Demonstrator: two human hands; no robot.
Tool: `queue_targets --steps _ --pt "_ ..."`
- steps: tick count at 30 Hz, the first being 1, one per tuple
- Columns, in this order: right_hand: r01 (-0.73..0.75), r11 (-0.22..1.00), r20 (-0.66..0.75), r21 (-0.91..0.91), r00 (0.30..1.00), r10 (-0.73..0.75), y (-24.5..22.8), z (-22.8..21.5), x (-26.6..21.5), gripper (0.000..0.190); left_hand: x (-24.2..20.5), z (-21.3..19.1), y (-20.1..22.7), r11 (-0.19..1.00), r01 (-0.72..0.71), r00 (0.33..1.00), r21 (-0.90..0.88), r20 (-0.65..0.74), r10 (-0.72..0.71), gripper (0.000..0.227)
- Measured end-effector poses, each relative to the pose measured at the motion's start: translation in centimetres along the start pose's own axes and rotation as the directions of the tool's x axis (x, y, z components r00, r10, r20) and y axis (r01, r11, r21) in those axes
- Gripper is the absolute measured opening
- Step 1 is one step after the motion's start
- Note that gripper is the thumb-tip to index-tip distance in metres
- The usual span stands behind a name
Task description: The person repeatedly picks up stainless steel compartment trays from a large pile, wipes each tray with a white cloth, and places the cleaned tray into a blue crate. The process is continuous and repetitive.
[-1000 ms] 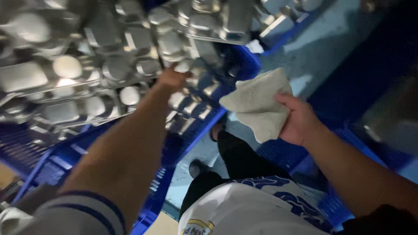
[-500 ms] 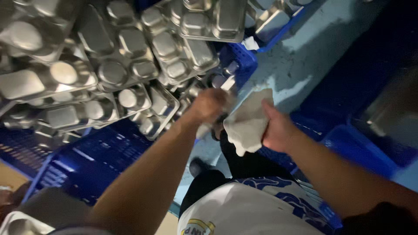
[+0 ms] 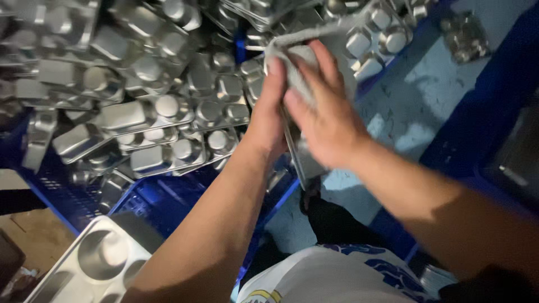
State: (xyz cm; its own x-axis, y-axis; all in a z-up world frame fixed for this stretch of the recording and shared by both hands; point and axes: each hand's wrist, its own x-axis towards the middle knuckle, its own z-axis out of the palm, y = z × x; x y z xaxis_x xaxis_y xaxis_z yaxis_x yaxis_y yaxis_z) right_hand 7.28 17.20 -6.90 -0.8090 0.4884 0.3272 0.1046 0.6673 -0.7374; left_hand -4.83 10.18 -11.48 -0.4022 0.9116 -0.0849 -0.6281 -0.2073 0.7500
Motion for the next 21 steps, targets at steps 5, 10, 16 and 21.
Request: queue_targets --steps 5,10,16,21 --pt "0.337 0.924 0.16 -0.181 0.937 -0.311 -11.2 0.3 -8.3 0.067 -6.9 0.6 5.4 0.949 -0.006 0.986 -0.315 0.158 0.058 0.092" --pt "0.552 0.757 0.092 -0.35 0.825 -0.558 -13.7 -1.7 -7.0 0.06 -13.2 2.4 6.7 0.961 -0.003 0.974 -0.276 0.216 0.065 0.08" --pt "0.197 0.964 -0.388 0.179 0.914 -0.115 -15.5 2.1 -8.1 0.052 -16.1 4.4 6.9 0.997 -0.039 0.98 -0.059 0.194 0.05 0.078" --pt "-0.158 0.94 -0.186 0.303 0.957 0.221 -14.3 2.1 -11.6 0.063 -17.5 5.6 8.3 0.982 -0.18 0.978 0.056 0.12 0.172 0.064"
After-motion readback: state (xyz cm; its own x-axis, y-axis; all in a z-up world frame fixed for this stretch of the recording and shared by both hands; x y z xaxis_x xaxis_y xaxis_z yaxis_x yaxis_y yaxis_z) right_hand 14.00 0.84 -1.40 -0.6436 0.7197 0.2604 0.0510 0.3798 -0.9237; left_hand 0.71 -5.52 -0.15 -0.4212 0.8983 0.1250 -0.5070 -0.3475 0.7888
